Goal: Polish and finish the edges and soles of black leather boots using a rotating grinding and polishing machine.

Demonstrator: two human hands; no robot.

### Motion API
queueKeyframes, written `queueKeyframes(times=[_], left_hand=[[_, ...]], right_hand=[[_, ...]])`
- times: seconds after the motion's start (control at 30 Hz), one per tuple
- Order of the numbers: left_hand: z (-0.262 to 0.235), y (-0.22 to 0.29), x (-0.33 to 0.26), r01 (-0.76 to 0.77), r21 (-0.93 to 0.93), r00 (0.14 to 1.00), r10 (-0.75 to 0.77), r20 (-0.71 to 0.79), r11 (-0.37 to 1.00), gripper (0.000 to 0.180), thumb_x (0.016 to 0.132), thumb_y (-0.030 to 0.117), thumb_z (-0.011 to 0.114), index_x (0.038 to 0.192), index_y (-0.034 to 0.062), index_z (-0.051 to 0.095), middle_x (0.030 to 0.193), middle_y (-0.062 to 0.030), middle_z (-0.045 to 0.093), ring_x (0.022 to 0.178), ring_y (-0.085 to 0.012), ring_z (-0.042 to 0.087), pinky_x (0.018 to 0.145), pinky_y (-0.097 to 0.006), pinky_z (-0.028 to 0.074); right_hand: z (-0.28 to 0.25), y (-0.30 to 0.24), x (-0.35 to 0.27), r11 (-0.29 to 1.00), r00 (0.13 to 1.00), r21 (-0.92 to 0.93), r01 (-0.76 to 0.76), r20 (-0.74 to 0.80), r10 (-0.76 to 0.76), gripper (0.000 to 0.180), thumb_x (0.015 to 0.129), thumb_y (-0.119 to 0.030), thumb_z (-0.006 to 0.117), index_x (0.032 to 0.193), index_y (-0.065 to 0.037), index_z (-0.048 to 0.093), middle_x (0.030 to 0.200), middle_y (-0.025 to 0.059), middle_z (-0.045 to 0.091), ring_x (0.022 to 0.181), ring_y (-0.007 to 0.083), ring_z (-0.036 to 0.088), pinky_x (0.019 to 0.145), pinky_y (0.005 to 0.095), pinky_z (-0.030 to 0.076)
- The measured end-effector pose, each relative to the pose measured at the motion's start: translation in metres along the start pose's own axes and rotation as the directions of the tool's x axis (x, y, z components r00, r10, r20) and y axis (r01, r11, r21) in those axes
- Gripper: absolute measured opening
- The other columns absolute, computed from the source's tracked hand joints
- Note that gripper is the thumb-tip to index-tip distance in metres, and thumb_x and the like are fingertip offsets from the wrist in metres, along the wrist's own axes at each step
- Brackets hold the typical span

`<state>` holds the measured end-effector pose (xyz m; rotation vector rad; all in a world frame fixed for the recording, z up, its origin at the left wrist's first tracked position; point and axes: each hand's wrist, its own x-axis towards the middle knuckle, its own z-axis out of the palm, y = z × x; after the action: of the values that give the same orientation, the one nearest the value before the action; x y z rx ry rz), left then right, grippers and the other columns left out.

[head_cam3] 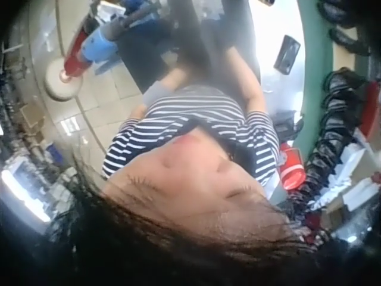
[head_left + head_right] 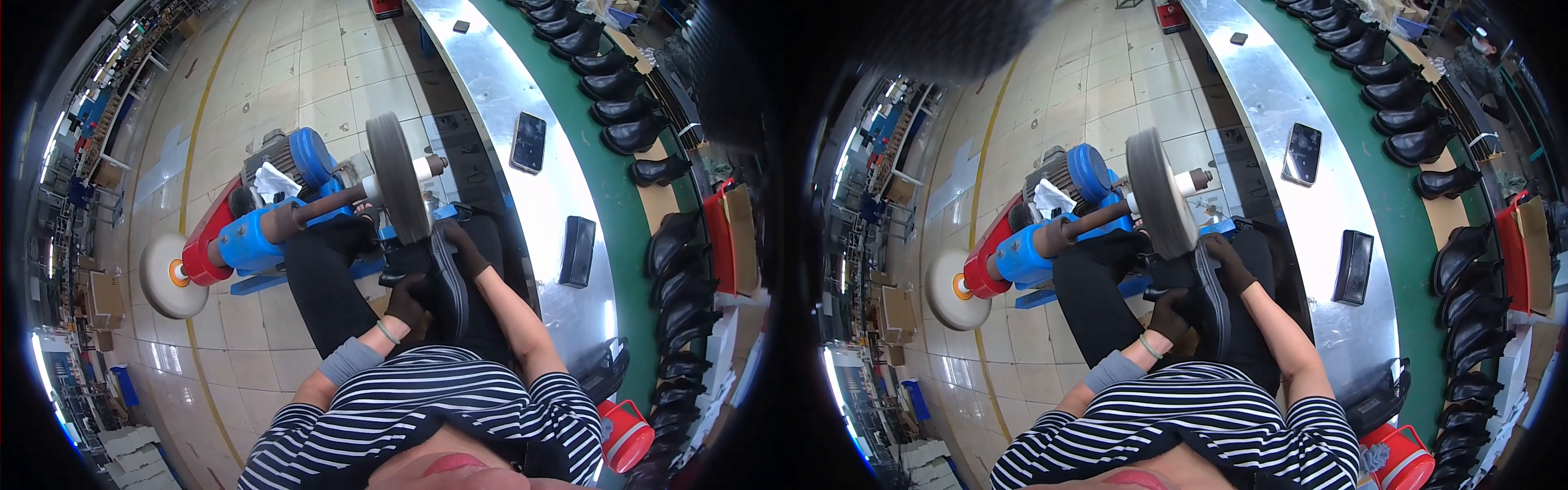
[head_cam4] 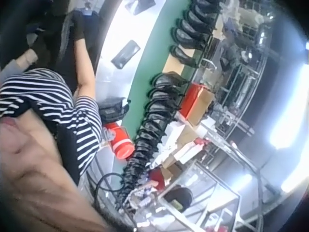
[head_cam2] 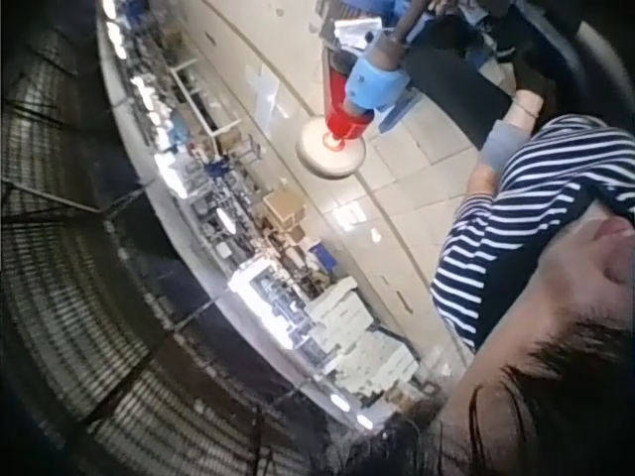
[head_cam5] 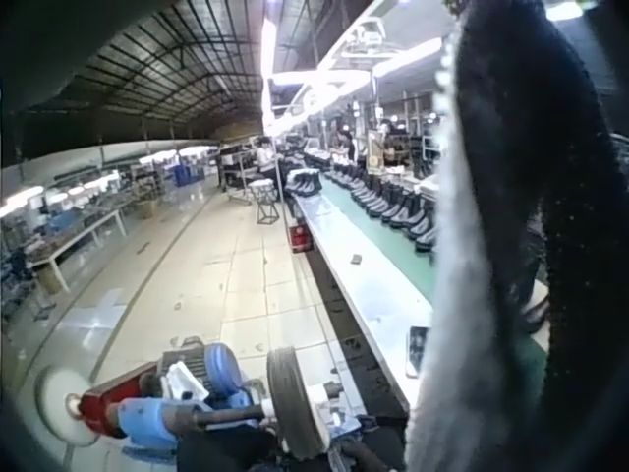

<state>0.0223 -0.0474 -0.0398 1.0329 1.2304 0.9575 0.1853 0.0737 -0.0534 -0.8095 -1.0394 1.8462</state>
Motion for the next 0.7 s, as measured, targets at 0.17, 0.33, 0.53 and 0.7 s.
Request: queueKeyframes(times=[0.17,0.33,0.53,0.7], left_hand=[[0.008,0.001,0.025,0.077,-0.534,0.993,-0.015,0.12,0.842,0.035,0.074,-0.011,0.058,0.107,0.0014,0.06,0.104,-0.0122,0.064,0.102,-0.0208,0.06,0.092,-0.034,0.049],[0.006,-0.053,0.07,0.381,-0.794,0.921,-0.266,0.283,0.473,0.034,0.08,-0.006,0.055,0.112,0.0061,0.056,0.111,-0.0083,0.061,0.098,-0.0204,0.06,0.094,-0.035,0.048],[0.025,0.031,0.035,0.333,-0.812,0.926,-0.329,0.186,0.479,0.027,0.086,0.022,0.051,0.108,0.0071,0.057,0.11,-0.006,0.061,0.105,-0.0213,0.056,0.094,-0.041,0.044],[0.017,-0.021,0.074,0.307,-0.795,0.945,-0.069,0.319,0.524,0.036,0.096,0.034,0.038,0.117,0.0072,0.052,0.114,-0.0081,0.058,0.109,-0.0238,0.054,0.096,-0.039,0.041]], right_hand=[[-0.011,0.005,-0.01,0.993,0.974,0.086,-0.082,-0.206,0.098,0.044,0.08,-0.026,0.063,0.116,-0.006,0.05,0.097,0.0056,0.058,0.091,0.0155,0.056,0.083,0.0286,0.045],[-0.002,-0.031,-0.026,0.998,0.947,0.055,-0.02,-0.318,0.036,0.053,0.072,-0.021,0.07,0.118,-0.006,0.049,0.099,0.007,0.057,0.09,0.0172,0.057,0.08,0.0305,0.046],[0.028,-0.113,-0.053,0.543,0.862,-0.822,0.172,-0.141,-0.487,0.06,0.065,-0.017,0.072,0.119,-0.008,0.047,0.112,0.0117,0.053,0.096,0.023,0.055,0.081,0.0361,0.047],[0.094,-0.108,-0.063,0.015,0.976,-0.992,0.128,0.123,-0.18,0.072,0.06,-0.022,0.075,0.126,-0.013,0.046,0.12,0.0164,0.047,0.096,0.0368,0.052,0.082,0.0432,0.046]])
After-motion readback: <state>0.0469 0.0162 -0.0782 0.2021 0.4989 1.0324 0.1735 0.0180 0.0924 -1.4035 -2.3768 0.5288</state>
